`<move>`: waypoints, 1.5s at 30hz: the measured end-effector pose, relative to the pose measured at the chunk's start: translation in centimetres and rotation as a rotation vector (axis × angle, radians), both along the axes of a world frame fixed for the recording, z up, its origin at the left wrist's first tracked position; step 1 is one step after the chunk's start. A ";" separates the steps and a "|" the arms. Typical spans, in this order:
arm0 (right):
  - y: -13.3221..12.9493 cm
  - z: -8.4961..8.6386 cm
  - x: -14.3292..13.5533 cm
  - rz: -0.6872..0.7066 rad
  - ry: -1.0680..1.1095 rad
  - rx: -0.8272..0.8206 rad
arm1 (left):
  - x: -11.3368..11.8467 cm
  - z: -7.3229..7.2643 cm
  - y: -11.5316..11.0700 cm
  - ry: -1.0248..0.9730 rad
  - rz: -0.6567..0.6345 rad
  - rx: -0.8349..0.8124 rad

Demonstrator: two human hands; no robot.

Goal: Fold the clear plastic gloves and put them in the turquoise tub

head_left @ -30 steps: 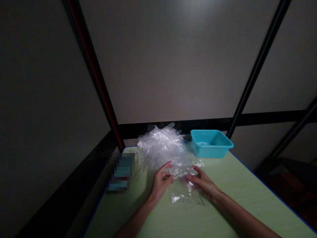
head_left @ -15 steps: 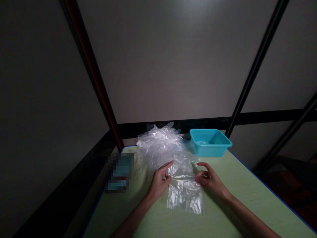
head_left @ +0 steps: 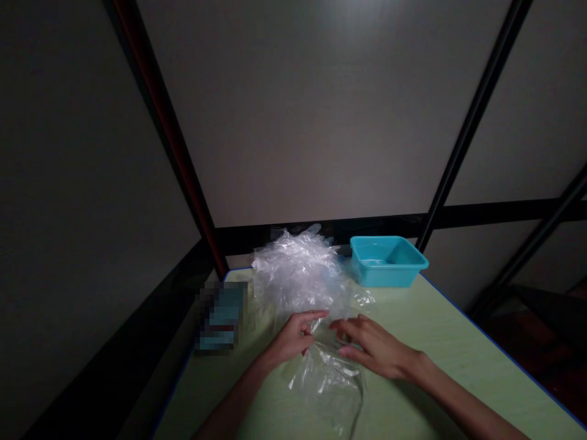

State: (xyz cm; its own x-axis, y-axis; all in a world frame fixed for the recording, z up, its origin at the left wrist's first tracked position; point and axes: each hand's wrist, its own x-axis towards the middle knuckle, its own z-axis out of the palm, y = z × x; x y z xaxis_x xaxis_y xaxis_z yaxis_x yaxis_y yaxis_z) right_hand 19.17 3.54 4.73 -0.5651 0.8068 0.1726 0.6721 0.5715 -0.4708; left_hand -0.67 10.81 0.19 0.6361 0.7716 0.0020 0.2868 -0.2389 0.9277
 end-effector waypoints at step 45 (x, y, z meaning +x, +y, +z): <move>-0.4 -7.9 1.1 -0.104 -0.112 0.056 | 0.9 -2.4 -7.0 0.723 -0.206 0.590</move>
State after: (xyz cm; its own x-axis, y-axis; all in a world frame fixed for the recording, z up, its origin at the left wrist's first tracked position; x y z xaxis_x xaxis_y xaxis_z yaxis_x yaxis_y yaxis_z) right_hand 20.32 3.15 -3.21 -0.4971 0.8530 0.1589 0.7758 0.5190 -0.3588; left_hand 0.25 3.80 -2.20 0.7593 0.6442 -0.0915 0.6431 -0.7216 0.2563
